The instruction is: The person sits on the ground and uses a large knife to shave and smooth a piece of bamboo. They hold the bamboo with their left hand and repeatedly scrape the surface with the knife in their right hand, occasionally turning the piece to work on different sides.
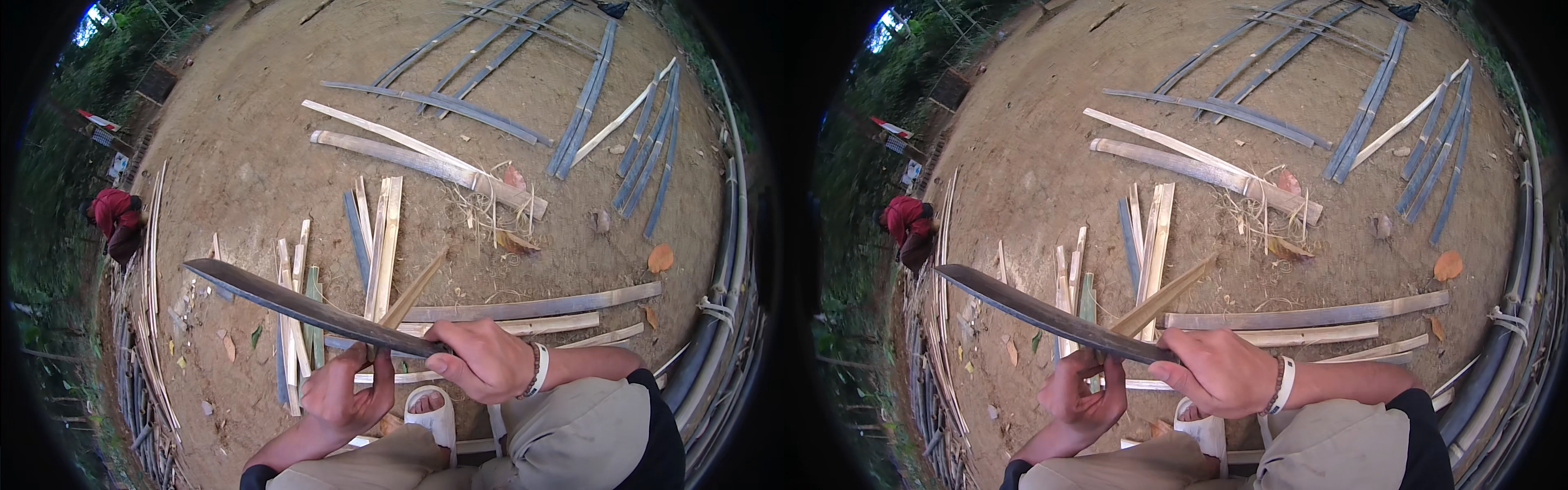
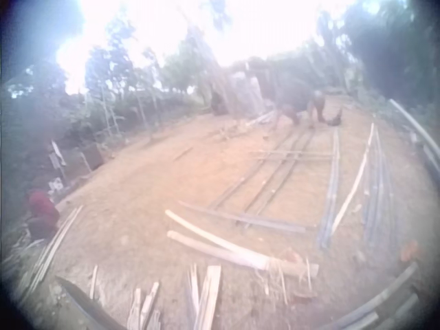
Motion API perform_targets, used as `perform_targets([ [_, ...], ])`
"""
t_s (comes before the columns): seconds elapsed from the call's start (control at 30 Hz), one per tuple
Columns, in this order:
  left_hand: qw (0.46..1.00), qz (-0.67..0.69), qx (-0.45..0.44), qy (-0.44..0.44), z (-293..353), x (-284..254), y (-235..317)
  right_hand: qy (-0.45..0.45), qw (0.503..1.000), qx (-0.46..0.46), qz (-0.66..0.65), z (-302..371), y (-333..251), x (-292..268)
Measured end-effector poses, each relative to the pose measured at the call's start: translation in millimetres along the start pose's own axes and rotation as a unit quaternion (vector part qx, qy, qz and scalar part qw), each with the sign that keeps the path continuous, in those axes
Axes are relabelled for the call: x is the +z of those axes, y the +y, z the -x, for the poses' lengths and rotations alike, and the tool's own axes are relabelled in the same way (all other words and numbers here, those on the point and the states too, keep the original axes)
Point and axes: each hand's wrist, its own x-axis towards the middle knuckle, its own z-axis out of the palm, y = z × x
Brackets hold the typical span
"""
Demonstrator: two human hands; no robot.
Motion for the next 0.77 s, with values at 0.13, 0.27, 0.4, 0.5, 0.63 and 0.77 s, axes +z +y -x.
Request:
perform_targets([
  [0.13,1.000,0.013,0.000,0.010,-3,6,-2,0.004,0.999,0.036,0.025,-4,10,-6],
  [0.27,1.000,0.011,-0.008,0.009,4,4,3,-0.021,0.999,0.034,0.001,1,3,-8],
  [0.4,0.998,0.018,-0.047,0.033,4,10,1,-0.008,0.999,0.042,0.015,7,27,-3],
  [0.5,0.999,-0.006,-0.030,0.008,-2,0,11,-0.032,0.999,0.026,0.025,2,14,-6],
  [0.63,0.998,-0.016,-0.053,-0.036,-2,-9,15,-0.015,0.998,0.044,0.035,0,26,-8],
  [0.77,0.997,0.020,-0.074,-0.011,13,4,1,-0.039,0.994,0.091,0.052,1,26,-8],
])
